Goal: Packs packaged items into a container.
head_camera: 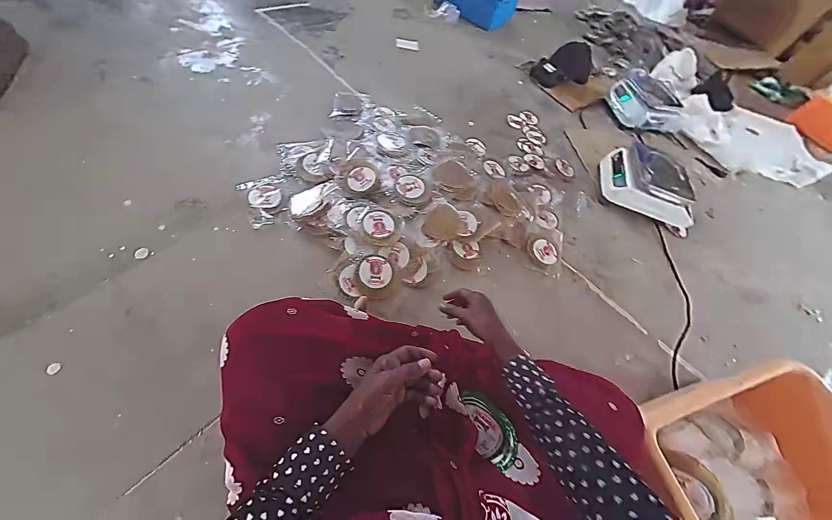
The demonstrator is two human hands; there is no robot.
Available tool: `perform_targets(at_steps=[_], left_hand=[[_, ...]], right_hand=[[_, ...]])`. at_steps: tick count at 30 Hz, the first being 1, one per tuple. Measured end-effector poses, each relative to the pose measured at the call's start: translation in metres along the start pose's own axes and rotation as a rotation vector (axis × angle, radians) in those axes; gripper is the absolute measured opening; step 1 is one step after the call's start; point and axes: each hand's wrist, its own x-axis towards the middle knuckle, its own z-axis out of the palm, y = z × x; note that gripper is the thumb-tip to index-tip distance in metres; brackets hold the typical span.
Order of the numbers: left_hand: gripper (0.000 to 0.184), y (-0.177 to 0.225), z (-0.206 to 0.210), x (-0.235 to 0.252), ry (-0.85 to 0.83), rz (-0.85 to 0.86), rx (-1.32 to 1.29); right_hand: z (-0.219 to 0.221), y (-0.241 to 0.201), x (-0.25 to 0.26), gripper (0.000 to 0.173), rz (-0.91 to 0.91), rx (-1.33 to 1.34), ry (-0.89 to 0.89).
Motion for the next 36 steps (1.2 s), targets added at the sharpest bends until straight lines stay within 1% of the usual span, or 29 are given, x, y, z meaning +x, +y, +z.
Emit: perform_targets(at_steps=[1,2,4,5,7,8,10,13,14,15,16,19,21,23,25,29,31,33,34,36], left_hand=[[0.031,0.0,0.0,0.002,-0.006,0.0,0.005],[0.031,-0.001,-0.001,0.004,-0.019,0.004,0.011],[0.029,-0.005,-0.003,0.008,-0.057,0.017,0.023],[0.029,-0.007,-0.004,0.01,-0.076,0.019,0.016],[0.027,-0.008,-0.004,0.013,-0.093,0.02,-0.006],[0.026,-0.007,-0.003,0.014,-0.086,0.017,-0.005],[0.026,-0.006,-0.002,0.016,-0.077,0.011,0.017],[0.025,-0.006,0.0,0.018,-0.066,-0.013,0.049],[0.026,-0.006,0.0,0.019,-0.064,-0.017,0.057],[0.026,-0.006,0.0,0.02,-0.06,-0.022,0.059],[0.028,-0.006,-0.001,0.02,-0.059,-0.03,0.06],[0.028,-0.008,0.0,0.019,-0.049,-0.032,0.05],[0.029,-0.007,-0.002,0.018,-0.045,-0.022,0.037],[0.031,-0.006,-0.002,0.016,-0.037,-0.025,0.035],[0.033,-0.006,0.0,0.015,-0.033,-0.03,0.051],[0.033,-0.008,0.001,0.017,-0.027,-0.02,0.095],[0.033,-0.007,0.001,0.018,-0.024,-0.02,0.113],[0.033,-0.009,-0.001,0.018,-0.035,-0.007,0.123],[0.034,-0.01,-0.001,0.018,-0.036,-0.005,0.131],[0.034,-0.009,-0.002,0.018,-0.028,-0.016,0.147]], right_hand=[[0.025,-0.01,0.017,0.045,0.001,-0.076,-0.001],[0.046,-0.02,0.03,0.054,-0.06,-0.196,0.026],[0.077,-0.037,0.053,0.076,-0.277,-0.455,0.021],[0.088,-0.043,0.064,0.085,-0.408,-0.533,0.0],[0.104,-0.057,0.084,0.096,-0.602,-0.645,-0.047],[0.108,-0.066,0.092,0.099,-0.662,-0.699,-0.078],[0.114,-0.082,0.106,0.106,-0.723,-0.802,-0.144],[0.12,-0.1,0.124,0.119,-0.759,-0.922,-0.254],[0.123,-0.105,0.129,0.12,-0.774,-0.952,-0.3],[0.128,-0.107,0.134,0.118,-0.796,-0.978,-0.34],[0.132,-0.11,0.137,0.113,-0.777,-1.003,-0.396],[0.137,-0.114,0.131,0.096,-0.649,-1.092,-0.535],[0.13,-0.107,0.121,0.081,-0.629,-1.093,-0.54],[0.117,-0.08,0.114,0.069,-0.661,-1.027,-0.523],[0.097,-0.051,0.101,0.066,-0.652,-0.965,-0.526],[0.056,-0.009,0.066,0.068,-0.641,-0.942,-0.536],[0.043,0.007,0.053,0.061,-0.646,-0.912,-0.517],[0.033,0.021,0.041,0.053,-0.649,-0.897,-0.477],[0.027,0.027,0.037,0.054,-0.651,-0.872,-0.446],[0.015,0.041,0.034,0.063,-0.651,-0.753,-0.285]])
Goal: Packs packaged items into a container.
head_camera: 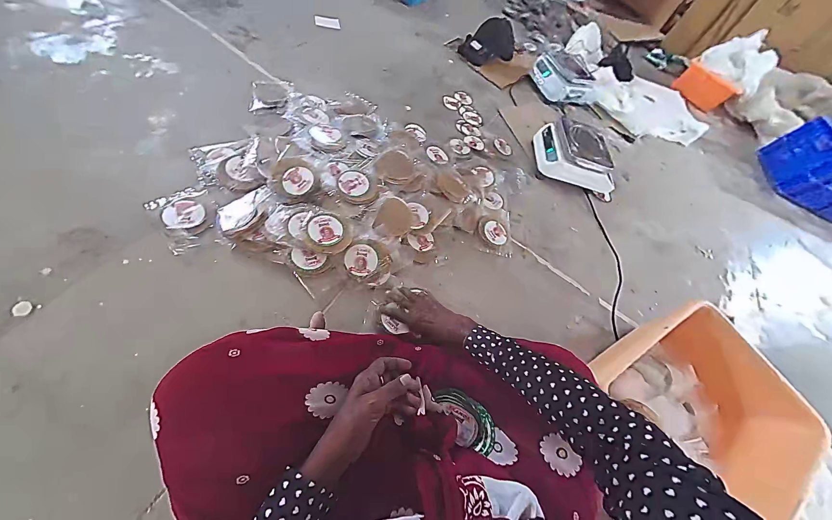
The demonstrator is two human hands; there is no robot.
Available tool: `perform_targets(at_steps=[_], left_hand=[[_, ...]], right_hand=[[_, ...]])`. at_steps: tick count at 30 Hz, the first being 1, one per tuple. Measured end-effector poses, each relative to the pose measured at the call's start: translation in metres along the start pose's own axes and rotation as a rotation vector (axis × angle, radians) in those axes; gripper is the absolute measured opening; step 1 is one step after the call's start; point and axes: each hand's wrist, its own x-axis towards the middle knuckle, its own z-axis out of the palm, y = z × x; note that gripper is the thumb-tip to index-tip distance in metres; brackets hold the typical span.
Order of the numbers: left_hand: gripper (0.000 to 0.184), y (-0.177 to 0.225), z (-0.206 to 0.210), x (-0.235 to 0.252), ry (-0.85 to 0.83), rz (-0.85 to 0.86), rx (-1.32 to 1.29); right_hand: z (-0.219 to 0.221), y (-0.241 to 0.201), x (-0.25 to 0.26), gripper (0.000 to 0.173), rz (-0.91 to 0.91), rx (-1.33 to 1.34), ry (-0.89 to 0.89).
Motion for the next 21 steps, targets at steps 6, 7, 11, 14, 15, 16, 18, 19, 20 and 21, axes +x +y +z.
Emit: perform_targets(at_steps=[6,7,11,14,15,16,18,19,20,21], left_hand=[[0.035,0.002,0.003,0.001,0.001,-0.041,-0.001],[0.036,0.002,0.002,0.001,-0.008,-0.042,0.0],[0.038,0.001,0.0,0.002,-0.025,-0.03,0.003],[0.037,-0.001,-0.001,0.001,-0.024,-0.025,-0.006],[0.037,-0.001,-0.001,0.001,-0.024,-0.017,-0.006],[0.036,-0.001,-0.001,0.0,-0.026,-0.012,-0.008],[0.037,-0.003,-0.003,0.0,-0.032,0.0,-0.012],[0.037,-0.005,-0.003,0.0,-0.03,0.005,-0.019],[0.036,-0.005,-0.002,-0.001,-0.026,0.006,-0.023],[0.036,-0.005,-0.002,-0.001,-0.024,0.003,-0.027]], right_hand=[[-0.014,0.033,-0.045,0.087,0.784,0.366,0.223],[-0.012,0.028,-0.049,0.088,0.851,0.35,0.183],[-0.034,-0.007,-0.042,0.08,0.962,0.314,-0.084],[-0.007,0.024,-0.038,0.082,1.004,0.338,-0.034],[-0.003,0.031,-0.04,0.079,0.979,0.348,-0.024],[0.001,0.037,-0.041,0.074,0.946,0.351,-0.01],[0.006,0.042,-0.043,0.07,0.896,0.351,0.013],[0.005,0.042,-0.045,0.072,0.889,0.377,0.035],[0.0,0.039,-0.046,0.079,0.892,0.439,0.067],[-0.004,0.035,-0.045,0.087,0.903,0.494,0.09]])
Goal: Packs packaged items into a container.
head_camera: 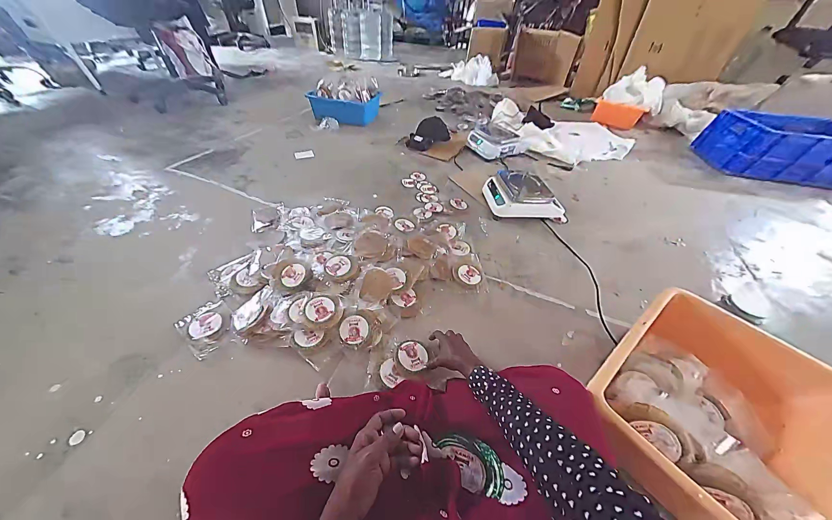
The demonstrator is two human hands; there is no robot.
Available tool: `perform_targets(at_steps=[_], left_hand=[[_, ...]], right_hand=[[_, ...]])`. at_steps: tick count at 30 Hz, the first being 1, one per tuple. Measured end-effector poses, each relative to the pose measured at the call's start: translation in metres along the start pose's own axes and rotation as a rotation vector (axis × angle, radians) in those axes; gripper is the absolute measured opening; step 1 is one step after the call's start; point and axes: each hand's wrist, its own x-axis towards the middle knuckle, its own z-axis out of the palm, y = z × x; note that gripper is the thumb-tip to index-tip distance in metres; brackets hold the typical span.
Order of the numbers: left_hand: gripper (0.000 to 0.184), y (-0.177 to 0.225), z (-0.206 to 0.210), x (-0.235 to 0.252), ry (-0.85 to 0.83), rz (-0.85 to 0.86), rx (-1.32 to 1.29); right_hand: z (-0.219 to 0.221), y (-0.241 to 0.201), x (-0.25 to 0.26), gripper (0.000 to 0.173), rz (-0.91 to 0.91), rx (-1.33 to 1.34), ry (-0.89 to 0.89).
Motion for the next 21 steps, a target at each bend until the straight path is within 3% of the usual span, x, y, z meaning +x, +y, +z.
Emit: perform_targets(at_steps=[2,6,11,16,21], left_hand=[[0.035,0.0,-0.001,0.0,-0.007,0.0,-0.01],[0.035,-0.001,0.0,-0.001,-0.004,-0.001,-0.005],[0.035,0.0,0.0,0.0,0.011,-0.009,-0.024],[0.036,0.002,0.002,0.0,0.014,-0.012,-0.006],[0.036,0.002,0.004,-0.002,0.029,-0.013,0.03]], right_hand=[[0.004,-0.001,0.009,0.096,-0.005,-0.036,0.038],[0.018,-0.009,0.019,0.091,-0.02,-0.265,0.056],[0.015,-0.026,0.014,0.097,0.078,-0.247,0.029],[0.0,-0.039,-0.014,0.063,-0.016,0.049,-0.007],[-0.017,-0.053,-0.039,0.035,-0.198,0.027,0.047]])
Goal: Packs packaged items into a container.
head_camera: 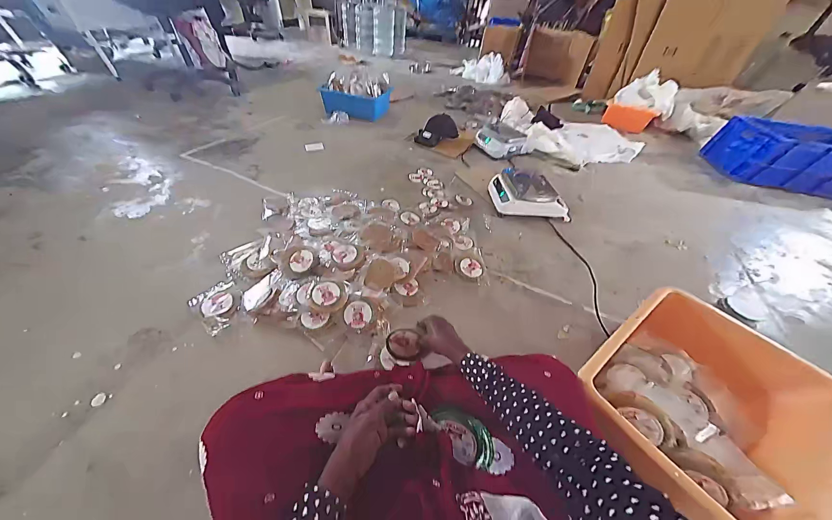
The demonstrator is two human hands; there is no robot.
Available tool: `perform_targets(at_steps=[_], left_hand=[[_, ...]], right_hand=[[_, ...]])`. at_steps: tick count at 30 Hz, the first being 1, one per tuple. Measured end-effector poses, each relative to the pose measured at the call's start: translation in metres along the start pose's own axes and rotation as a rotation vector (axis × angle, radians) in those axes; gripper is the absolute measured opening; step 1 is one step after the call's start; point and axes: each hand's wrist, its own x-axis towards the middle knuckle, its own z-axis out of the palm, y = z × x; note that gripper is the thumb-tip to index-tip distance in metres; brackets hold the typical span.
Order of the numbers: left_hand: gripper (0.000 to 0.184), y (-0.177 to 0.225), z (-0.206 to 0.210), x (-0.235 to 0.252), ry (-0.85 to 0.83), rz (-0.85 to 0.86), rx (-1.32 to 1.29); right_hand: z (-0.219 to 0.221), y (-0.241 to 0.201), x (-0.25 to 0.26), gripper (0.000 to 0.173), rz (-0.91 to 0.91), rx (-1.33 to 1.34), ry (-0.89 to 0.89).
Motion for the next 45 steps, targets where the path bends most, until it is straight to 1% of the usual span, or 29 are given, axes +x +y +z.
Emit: perform_targets(at_steps=[1,2,4,5,6,7,8,9,10,11,12,13,15,16,17,19,21,22,23,25,27,28,30,32,33,36,39,42,45], left_hand=[[0.041,0.001,0.001,-0.002,0.017,-0.013,-0.006],[0.053,0.004,0.003,-0.003,0.035,-0.027,-0.03],[0.086,0.007,0.0,-0.006,-0.017,-0.027,-0.146],[0.1,0.009,-0.003,-0.008,-0.066,-0.021,-0.227],[0.106,0.01,-0.004,-0.01,-0.108,-0.013,-0.296],[0.102,0.011,-0.003,-0.015,-0.11,-0.005,-0.348],[0.084,0.011,0.001,-0.022,-0.063,0.01,-0.366],[0.054,0.01,0.008,-0.027,0.051,0.029,-0.355],[0.029,0.008,0.016,-0.031,0.174,0.043,-0.331],[0.024,0.005,0.016,-0.033,0.22,0.056,-0.316],[0.03,0.001,0.015,-0.035,0.238,0.068,-0.293],[0.033,-0.001,0.015,-0.038,0.25,0.08,-0.27],[0.033,-0.005,0.015,-0.044,0.246,0.104,-0.246],[0.033,-0.006,0.015,-0.045,0.232,0.113,-0.244],[0.033,-0.007,0.015,-0.045,0.228,0.113,-0.242],[0.034,-0.009,0.016,-0.045,0.241,0.101,-0.235],[0.036,-0.012,0.019,-0.048,0.248,0.082,-0.22],[0.036,-0.013,0.023,-0.05,0.251,0.068,-0.205],[0.037,-0.014,0.025,-0.053,0.243,0.057,-0.189],[0.04,-0.017,0.024,-0.059,0.217,0.043,-0.182],[0.044,-0.021,0.018,-0.065,0.225,0.052,-0.207],[0.04,-0.022,0.016,-0.068,0.254,0.065,-0.226],[0.03,-0.022,0.016,-0.073,0.292,0.092,-0.27],[0.026,-0.022,0.016,-0.072,0.291,0.115,-0.317],[0.025,-0.022,0.016,-0.071,0.275,0.129,-0.343],[0.029,-0.022,0.016,-0.067,0.247,0.148,-0.353],[0.032,-0.022,0.014,-0.067,0.236,0.132,-0.327],[0.03,-0.022,0.015,-0.068,0.254,0.131,-0.338],[0.031,-0.023,0.015,-0.067,0.246,0.123,-0.33]], right_hand=[[-0.005,-0.01,-0.011,0.03,-0.064,-0.006,0.05],[-0.01,-0.018,-0.024,0.024,-0.165,-0.003,0.132],[-0.014,-0.031,-0.055,0.017,-0.461,0.037,0.336],[-0.015,-0.037,-0.074,0.011,-0.621,0.044,0.415],[-0.015,-0.042,-0.092,0.005,-0.764,0.047,0.466],[-0.01,-0.044,-0.11,0.003,-0.886,0.033,0.501],[-0.004,-0.043,-0.126,0.007,-0.976,-0.004,0.522],[0.0,-0.038,-0.14,0.009,-1.02,-0.043,0.52],[0.0,-0.031,-0.152,0.009,-1.011,-0.077,0.509],[-0.002,-0.022,-0.161,0.014,-0.962,-0.092,0.523],[-0.008,-0.011,-0.171,0.016,-0.875,-0.076,0.553],[-0.016,0.001,-0.179,0.013,-0.755,-0.054,0.601],[-0.026,0.026,-0.193,0.009,-0.538,0.052,0.667],[-0.028,0.036,-0.2,0.011,-0.446,0.111,0.65],[-0.027,0.041,-0.207,0.016,-0.365,0.155,0.603],[-0.015,0.043,-0.217,0.024,-0.262,0.204,0.456],[0.005,0.038,-0.22,0.028,-0.193,0.17,0.287],[0.016,0.034,-0.219,0.034,-0.165,0.131,0.228],[0.023,0.028,-0.217,0.036,-0.113,0.09,0.17],[0.032,0.021,-0.214,0.024,-0.027,0.07,0.139],[0.034,0.023,-0.215,0.016,0.002,0.133,0.171],[0.034,0.026,-0.217,0.015,0.003,0.163,0.193],[0.029,0.031,-0.224,0.014,-0.008,0.206,0.236],[0.026,0.039,-0.23,0.014,-0.041,0.24,0.283],[0.026,0.043,-0.233,0.015,-0.046,0.256,0.309],[0.026,0.051,-0.237,0.018,0.017,0.343,0.404],[0.021,0.055,-0.241,0.011,0.034,0.496,0.481],[0.01,0.053,-0.245,0.005,0.073,0.707,0.491],[-0.005,0.048,-0.252,0.005,0.1,0.882,0.506]])
